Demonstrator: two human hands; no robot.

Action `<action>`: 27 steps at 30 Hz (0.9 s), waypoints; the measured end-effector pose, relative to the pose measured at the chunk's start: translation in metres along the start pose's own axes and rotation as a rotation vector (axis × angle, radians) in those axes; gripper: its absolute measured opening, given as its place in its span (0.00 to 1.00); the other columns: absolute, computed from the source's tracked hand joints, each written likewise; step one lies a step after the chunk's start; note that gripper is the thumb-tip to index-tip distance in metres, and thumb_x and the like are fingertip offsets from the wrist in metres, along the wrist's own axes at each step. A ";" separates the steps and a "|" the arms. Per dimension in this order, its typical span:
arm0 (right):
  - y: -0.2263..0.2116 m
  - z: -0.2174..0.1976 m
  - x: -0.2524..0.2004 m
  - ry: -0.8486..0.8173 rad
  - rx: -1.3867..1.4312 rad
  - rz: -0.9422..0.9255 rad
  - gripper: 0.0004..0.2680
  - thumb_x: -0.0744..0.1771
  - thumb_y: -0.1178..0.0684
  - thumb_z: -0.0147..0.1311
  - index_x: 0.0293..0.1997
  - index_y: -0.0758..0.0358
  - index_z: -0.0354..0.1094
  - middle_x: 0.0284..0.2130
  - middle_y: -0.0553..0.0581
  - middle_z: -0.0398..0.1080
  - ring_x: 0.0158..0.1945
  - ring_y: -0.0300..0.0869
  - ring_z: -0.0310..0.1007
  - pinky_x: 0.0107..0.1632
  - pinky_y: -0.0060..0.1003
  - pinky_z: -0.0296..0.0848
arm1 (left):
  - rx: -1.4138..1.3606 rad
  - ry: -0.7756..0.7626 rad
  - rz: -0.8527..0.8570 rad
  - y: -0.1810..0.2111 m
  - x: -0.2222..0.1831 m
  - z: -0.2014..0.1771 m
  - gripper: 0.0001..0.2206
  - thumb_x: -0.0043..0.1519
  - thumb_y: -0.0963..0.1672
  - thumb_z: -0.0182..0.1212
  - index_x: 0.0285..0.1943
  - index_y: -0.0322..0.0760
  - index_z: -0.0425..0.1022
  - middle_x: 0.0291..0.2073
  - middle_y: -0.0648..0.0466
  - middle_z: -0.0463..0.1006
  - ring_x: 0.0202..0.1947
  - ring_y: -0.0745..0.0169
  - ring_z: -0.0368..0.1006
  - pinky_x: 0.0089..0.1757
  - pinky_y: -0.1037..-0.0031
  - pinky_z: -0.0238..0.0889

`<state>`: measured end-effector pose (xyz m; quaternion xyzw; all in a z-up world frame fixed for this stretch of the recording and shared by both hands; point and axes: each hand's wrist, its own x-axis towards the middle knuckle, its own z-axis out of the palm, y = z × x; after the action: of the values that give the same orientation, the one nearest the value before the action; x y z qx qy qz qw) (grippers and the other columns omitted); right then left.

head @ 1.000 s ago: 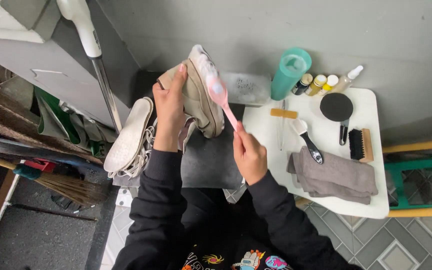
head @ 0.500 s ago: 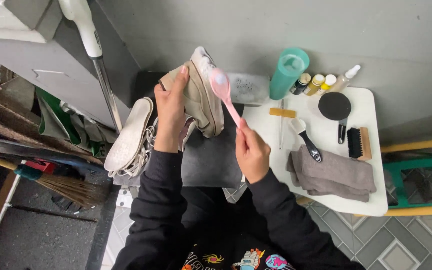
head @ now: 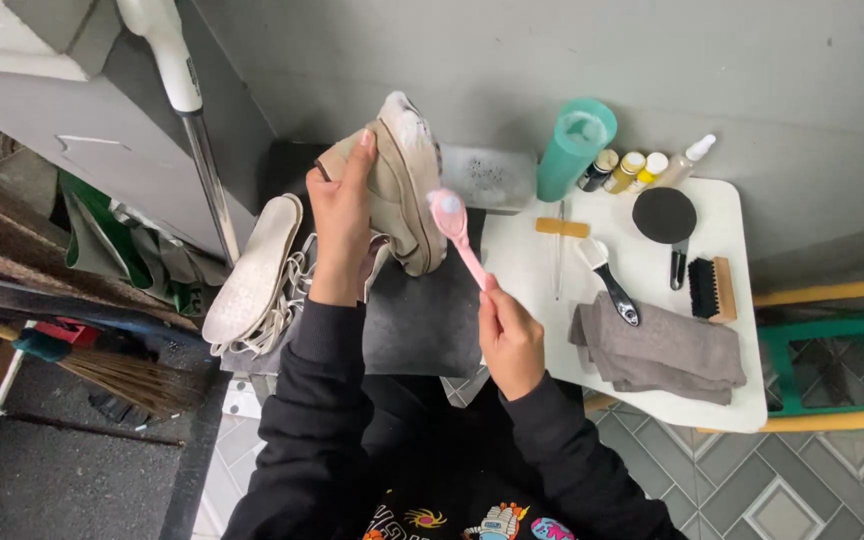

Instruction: Brushing the sole of a sneaker with a cleaning agent and a small brush to remove dirt.

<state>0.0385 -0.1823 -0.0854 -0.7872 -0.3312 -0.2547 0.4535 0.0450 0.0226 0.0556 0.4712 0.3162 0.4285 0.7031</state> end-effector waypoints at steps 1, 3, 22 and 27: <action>0.001 0.000 0.010 -0.003 0.001 -0.001 0.03 0.68 0.61 0.58 0.43 0.67 0.75 0.39 0.66 0.79 0.38 0.53 0.82 0.37 0.38 0.82 | 0.000 0.003 -0.001 -0.007 0.005 0.001 0.21 0.52 0.50 0.78 0.38 0.34 0.69 0.26 0.54 0.75 0.29 0.65 0.75 0.33 0.71 0.72; 0.001 0.000 0.025 0.026 -0.021 -0.054 0.05 0.68 0.61 0.58 0.48 0.65 0.77 0.39 0.66 0.79 0.39 0.53 0.81 0.37 0.39 0.81 | -0.026 -0.026 0.013 -0.021 0.014 0.000 0.18 0.53 0.48 0.77 0.35 0.32 0.73 0.25 0.53 0.76 0.27 0.66 0.75 0.30 0.74 0.71; -0.015 -0.008 0.033 -0.013 -0.026 -0.011 0.04 0.68 0.61 0.57 0.46 0.67 0.75 0.37 0.69 0.79 0.36 0.55 0.81 0.34 0.40 0.81 | 0.041 -0.128 0.165 -0.020 0.006 -0.010 0.12 0.58 0.48 0.73 0.29 0.35 0.80 0.22 0.58 0.77 0.25 0.76 0.71 0.29 0.81 0.67; -0.037 -0.030 0.091 -0.025 -0.081 -0.117 0.06 0.69 0.60 0.58 0.50 0.66 0.76 0.34 0.67 0.79 0.34 0.55 0.81 0.35 0.40 0.81 | 0.016 -0.174 0.215 -0.055 0.011 -0.006 0.13 0.59 0.47 0.73 0.29 0.33 0.80 0.21 0.56 0.77 0.26 0.74 0.69 0.30 0.78 0.67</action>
<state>0.0670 -0.1687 0.0126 -0.7873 -0.3720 -0.2842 0.4014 0.0612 0.0241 0.0015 0.5432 0.2052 0.4566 0.6740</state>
